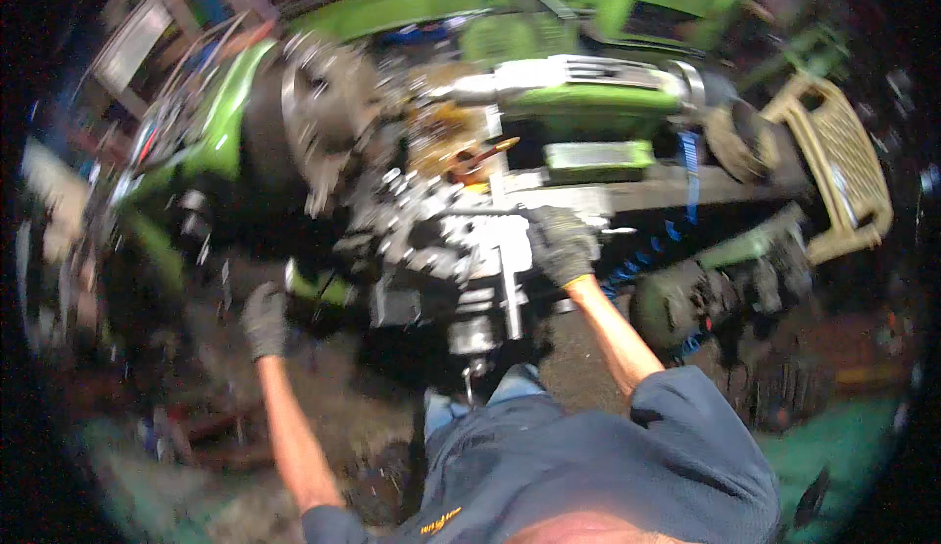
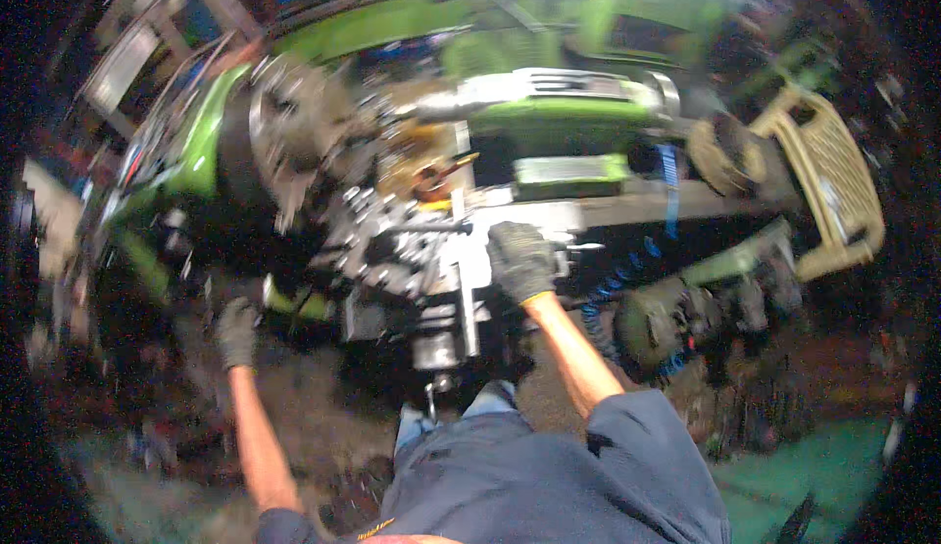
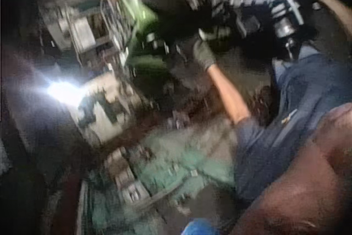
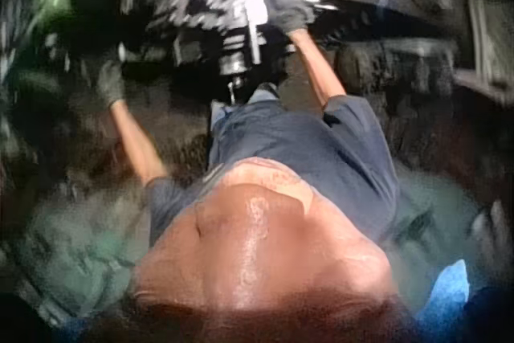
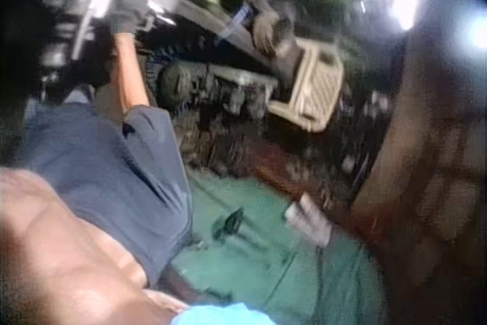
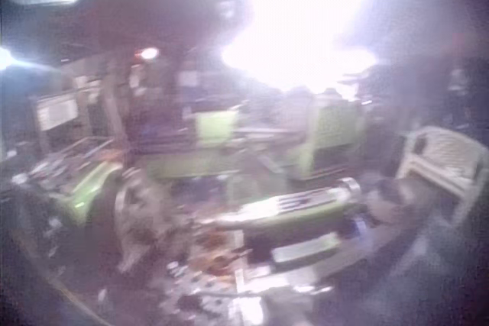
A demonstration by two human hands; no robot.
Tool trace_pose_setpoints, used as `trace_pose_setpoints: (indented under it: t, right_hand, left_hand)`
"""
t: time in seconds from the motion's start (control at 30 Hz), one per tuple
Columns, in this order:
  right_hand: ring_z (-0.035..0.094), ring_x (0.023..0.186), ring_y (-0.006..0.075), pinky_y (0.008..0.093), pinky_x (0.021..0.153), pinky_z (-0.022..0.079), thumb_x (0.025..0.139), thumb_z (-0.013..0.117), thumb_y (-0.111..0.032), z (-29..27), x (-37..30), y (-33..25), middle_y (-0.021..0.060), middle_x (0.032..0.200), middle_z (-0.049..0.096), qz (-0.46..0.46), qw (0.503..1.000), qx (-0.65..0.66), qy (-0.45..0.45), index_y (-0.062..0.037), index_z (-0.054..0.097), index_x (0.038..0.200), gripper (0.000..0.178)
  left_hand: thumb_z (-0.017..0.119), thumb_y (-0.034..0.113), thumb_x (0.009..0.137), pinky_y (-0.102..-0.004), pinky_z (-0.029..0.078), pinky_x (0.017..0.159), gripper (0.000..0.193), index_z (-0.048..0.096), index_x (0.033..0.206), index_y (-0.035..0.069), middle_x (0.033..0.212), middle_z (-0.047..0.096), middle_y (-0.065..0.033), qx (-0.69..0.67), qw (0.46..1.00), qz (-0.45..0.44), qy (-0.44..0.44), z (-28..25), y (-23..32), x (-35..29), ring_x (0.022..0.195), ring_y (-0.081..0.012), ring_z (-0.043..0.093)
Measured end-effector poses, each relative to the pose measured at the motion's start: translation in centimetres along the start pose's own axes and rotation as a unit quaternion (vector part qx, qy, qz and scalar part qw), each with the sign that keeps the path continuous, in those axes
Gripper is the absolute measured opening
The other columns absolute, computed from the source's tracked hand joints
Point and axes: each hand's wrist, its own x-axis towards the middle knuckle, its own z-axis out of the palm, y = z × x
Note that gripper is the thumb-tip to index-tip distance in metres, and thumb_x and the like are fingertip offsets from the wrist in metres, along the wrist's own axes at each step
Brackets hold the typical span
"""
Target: The person operates a green metal lathe in a workshop, machining a cylindrical metal workpiece. They use a brush to apply cutting fluid to the workpiece and adjust the machine's controls and tool post while the lathe is running.
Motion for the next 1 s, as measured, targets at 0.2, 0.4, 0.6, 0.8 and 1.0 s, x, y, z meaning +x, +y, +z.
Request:
trace_pose_setpoints:
  t: [0.2, 0.4, 0.6, 0.8, 1.0]
  right_hand:
    - [0.062, 0.094, 0.0376, 0.0504, 0.087, 0.048, 0.086, 0.065, -0.031, 0.6, 0.6, -1.8, 0.0151, 0.101, 0.067, 0.11, 0.994, -0.003, 0.002, -0.0109, 0.07, 0.106, 0.029]
    - [0.062, 0.099, 0.0391, 0.0499, 0.089, 0.048, 0.085, 0.066, -0.036, -0.3, 0.1, -3.2, 0.0187, 0.103, 0.067, 0.158, 0.984, -0.084, -0.024, -0.0078, 0.07, 0.103, 0.034]
    - [0.064, 0.088, 0.0373, 0.0499, 0.082, 0.049, 0.081, 0.071, -0.037, 1.3, 0.5, -2.9, 0.0167, 0.087, 0.066, 0.155, 0.983, -0.093, 0.017, -0.0083, 0.071, 0.084, 0.029]
    - [0.062, 0.098, 0.0397, 0.0507, 0.086, 0.048, 0.085, 0.068, -0.031, 2.2, -0.1, -2.3, 0.0183, 0.098, 0.065, 0.164, 0.981, -0.105, -0.005, -0.0083, 0.067, 0.099, 0.027]
    - [0.063, 0.1, 0.0365, 0.0494, 0.088, 0.049, 0.086, 0.066, -0.031, 2.6, -0.9, -1.2, 0.0147, 0.101, 0.067, 0.152, 0.98, -0.13, -0.016, -0.0142, 0.072, 0.104, 0.025]
  left_hand:
    - [0.06, 0.013, 0.095, -0.0417, 0.043, 0.109, 0.032, 0.066, 0.124, 0.002, 0.129, 0.065, -0.0172, 0.197, 0.938, 0.268, 0.1, -8.2, 6.1, 18.0, 0.123, -0.0332, 0.059]
    - [0.054, 0.012, 0.097, -0.0433, 0.035, 0.116, 0.039, 0.059, 0.135, 0.002, 0.144, 0.054, -0.0196, 0.271, 0.856, 0.429, 0.097, -6.0, 5.6, 31.5, 0.136, -0.0358, 0.048]
    - [0.049, 0.01, 0.094, -0.0422, 0.04, 0.11, 0.033, 0.066, 0.122, 0.005, 0.131, 0.061, -0.018, 0.278, 0.836, 0.454, 0.134, -4.9, 2.2, 40.2, 0.127, -0.0356, 0.052]
    - [0.061, 0.004, 0.074, -0.0443, 0.042, 0.103, 0.03, 0.071, 0.101, 0.005, 0.102, 0.068, -0.0162, 0.201, 0.85, 0.44, 0.21, -4.0, 6.9, 40.5, 0.108, -0.0374, 0.06]
    - [0.061, 0.009, 0.074, -0.0512, 0.029, 0.114, 0.03, 0.072, 0.101, 0.012, 0.104, 0.07, -0.0103, 0.231, 0.852, 0.409, 0.23, -2.7, 8.2, 40.1, 0.113, -0.0331, 0.06]
